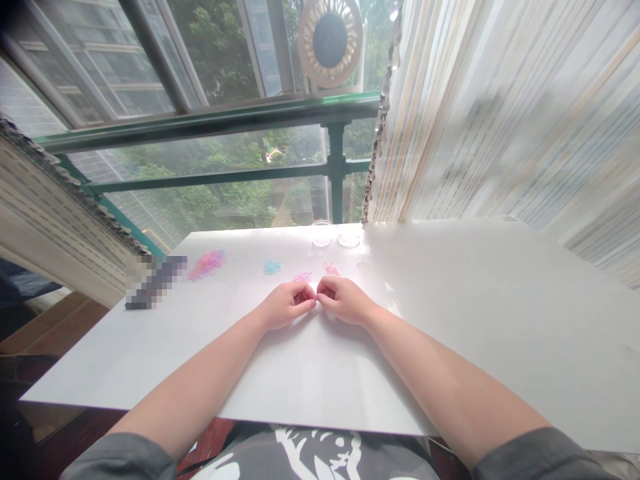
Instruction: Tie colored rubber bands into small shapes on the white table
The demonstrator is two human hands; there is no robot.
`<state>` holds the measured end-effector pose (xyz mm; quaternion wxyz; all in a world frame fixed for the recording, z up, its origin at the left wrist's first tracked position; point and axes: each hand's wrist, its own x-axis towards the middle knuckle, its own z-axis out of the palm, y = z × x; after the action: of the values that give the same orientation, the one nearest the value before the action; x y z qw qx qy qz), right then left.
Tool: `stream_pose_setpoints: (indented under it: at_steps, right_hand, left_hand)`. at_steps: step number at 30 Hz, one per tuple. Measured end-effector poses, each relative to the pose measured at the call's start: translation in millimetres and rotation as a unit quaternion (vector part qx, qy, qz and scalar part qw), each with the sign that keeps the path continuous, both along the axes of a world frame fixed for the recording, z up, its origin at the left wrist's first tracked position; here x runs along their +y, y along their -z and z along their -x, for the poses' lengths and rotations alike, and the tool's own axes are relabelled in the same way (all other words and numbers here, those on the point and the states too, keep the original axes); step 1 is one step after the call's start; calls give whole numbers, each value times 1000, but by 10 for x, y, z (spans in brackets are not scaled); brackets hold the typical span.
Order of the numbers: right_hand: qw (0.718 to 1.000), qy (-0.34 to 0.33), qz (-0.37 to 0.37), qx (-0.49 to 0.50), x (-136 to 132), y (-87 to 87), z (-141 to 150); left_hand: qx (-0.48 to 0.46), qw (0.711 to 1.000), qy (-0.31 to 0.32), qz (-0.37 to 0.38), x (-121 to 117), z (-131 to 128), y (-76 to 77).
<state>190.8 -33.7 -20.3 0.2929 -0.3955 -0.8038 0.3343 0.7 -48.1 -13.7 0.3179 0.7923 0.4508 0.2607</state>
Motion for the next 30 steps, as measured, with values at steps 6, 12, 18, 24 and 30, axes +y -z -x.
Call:
stream_pose_setpoints:
  at_steps: [6, 12, 18, 24, 30]
  right_hand:
    - [1000, 2, -9, -4, 3, -1, 5]
    - [1000, -2, -7, 1, 12, 13, 3]
    - [1000, -3, -7, 5, 13, 15, -1]
    - [1000, -1, -9, 2, 7, 8, 1]
    - [1000, -5, 0, 1, 2, 4, -4]
  left_hand:
    - [1, 1000, 3, 3, 0, 2, -2]
    - [3, 1000, 2, 4, 4, 4, 2]
    - [6, 1000, 5, 4, 10, 5, 15]
    - [8, 1000, 8, 0, 17, 10, 27]
    - [4, 1000, 13, 3, 18, 9, 22]
